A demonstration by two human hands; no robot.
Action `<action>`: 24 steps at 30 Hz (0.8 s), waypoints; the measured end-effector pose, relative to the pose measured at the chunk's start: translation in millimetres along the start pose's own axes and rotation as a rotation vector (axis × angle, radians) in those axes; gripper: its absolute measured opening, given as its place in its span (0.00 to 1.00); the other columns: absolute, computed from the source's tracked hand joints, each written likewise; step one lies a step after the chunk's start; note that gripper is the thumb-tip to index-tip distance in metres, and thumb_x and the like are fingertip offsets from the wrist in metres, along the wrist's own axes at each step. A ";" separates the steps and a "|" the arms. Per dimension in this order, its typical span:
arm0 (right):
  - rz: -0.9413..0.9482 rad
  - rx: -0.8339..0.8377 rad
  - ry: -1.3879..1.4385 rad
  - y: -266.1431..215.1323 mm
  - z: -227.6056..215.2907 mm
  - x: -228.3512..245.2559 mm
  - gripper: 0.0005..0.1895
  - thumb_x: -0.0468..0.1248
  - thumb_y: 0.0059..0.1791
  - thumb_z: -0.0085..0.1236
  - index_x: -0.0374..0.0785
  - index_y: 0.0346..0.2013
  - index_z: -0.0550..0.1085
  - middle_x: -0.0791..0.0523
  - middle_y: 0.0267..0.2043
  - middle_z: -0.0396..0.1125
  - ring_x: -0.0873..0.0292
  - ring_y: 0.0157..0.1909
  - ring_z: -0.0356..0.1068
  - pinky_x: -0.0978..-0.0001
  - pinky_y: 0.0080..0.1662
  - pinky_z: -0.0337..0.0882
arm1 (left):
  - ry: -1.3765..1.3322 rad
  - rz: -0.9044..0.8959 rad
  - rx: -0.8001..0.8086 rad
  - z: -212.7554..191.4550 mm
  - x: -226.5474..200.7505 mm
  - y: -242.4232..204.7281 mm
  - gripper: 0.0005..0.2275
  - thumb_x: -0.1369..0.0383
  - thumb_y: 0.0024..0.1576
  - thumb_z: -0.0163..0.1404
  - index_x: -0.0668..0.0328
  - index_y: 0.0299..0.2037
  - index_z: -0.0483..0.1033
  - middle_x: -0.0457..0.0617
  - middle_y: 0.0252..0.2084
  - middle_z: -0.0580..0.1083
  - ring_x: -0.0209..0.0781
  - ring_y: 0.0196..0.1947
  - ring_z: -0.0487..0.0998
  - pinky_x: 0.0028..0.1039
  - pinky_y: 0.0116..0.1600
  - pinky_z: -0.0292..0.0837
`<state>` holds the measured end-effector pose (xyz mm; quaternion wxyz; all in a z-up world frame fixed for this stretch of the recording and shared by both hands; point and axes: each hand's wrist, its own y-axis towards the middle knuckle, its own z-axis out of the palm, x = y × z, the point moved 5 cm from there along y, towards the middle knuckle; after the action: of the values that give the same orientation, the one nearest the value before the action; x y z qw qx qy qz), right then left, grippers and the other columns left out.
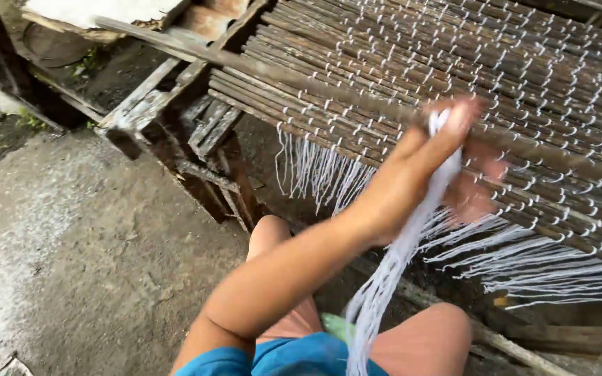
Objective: Weaving cotton wicks around wooden sticks on a frame to prepare for candle making.
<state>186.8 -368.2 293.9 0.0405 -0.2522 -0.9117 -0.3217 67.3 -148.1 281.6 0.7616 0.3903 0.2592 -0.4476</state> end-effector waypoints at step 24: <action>0.171 -0.329 -0.111 -121.8 89.6 -87.8 0.11 0.38 0.49 0.64 0.54 0.46 0.80 0.60 0.43 0.70 0.54 0.51 0.69 0.56 0.55 0.60 | 1.035 -0.148 -0.043 -206.7 164.9 -54.0 0.09 0.67 0.67 0.50 0.69 0.42 0.73 0.60 0.25 0.71 0.50 0.27 0.69 0.41 0.39 0.67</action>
<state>211.8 -433.0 133.5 -0.0247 -0.3493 -0.8229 -0.4475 86.8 -72.2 23.4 0.5080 0.5253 0.6379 -0.2432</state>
